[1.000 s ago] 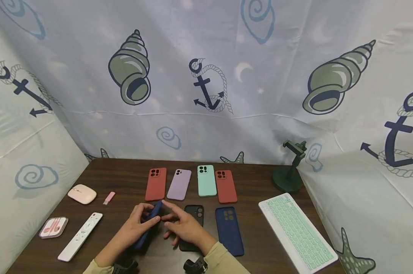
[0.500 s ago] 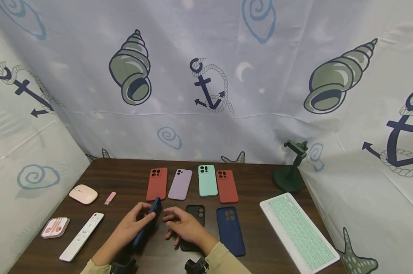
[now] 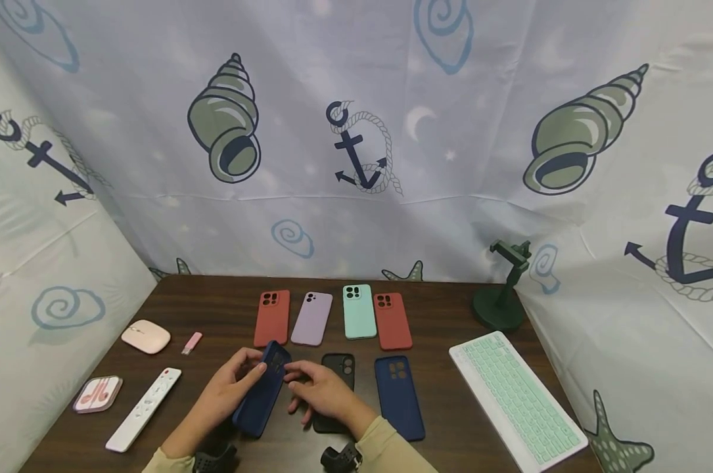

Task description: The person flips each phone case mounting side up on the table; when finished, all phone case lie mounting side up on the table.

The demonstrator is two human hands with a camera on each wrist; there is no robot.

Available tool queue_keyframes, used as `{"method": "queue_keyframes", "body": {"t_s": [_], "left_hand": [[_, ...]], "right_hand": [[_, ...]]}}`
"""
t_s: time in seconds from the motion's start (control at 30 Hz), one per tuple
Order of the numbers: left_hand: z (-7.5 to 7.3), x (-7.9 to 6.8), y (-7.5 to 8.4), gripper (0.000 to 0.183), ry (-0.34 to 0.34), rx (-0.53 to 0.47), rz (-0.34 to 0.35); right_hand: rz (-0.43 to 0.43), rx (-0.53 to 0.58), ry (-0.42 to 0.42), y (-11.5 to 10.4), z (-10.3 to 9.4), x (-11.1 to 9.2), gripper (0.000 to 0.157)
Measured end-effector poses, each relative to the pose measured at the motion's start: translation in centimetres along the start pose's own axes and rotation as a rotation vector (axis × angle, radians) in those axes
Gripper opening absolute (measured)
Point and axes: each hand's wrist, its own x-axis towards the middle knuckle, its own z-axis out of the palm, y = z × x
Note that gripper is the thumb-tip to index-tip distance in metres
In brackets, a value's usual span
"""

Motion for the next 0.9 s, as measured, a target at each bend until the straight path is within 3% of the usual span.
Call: {"method": "queue_keyframes", "body": {"t_s": [0.3, 0.67, 0.77, 0.9], "left_hand": [[-0.2, 0.3, -0.4, 0.047, 0.026, 0.072, 0.084], [-0.8, 0.2, -0.6, 0.038, 0.066, 0.145, 0.026], [-1.1, 0.4, -1.0, 0.034, 0.101, 0.224, 0.051], [-1.2, 0.8, -1.7, 0.028, 0.159, 0.438, 0.124]], "right_hand": [[-0.005, -0.018, 0.011, 0.0, 0.0, -0.1, 0.039], [0.002, 0.004, 0.02, -0.2, 0.2, 0.0, 0.043], [0.004, 0.011, 0.031, -0.2, 0.3, 0.0, 0.043], [0.007, 0.025, 0.05, -0.2, 0.3, 0.0, 0.044]]}}
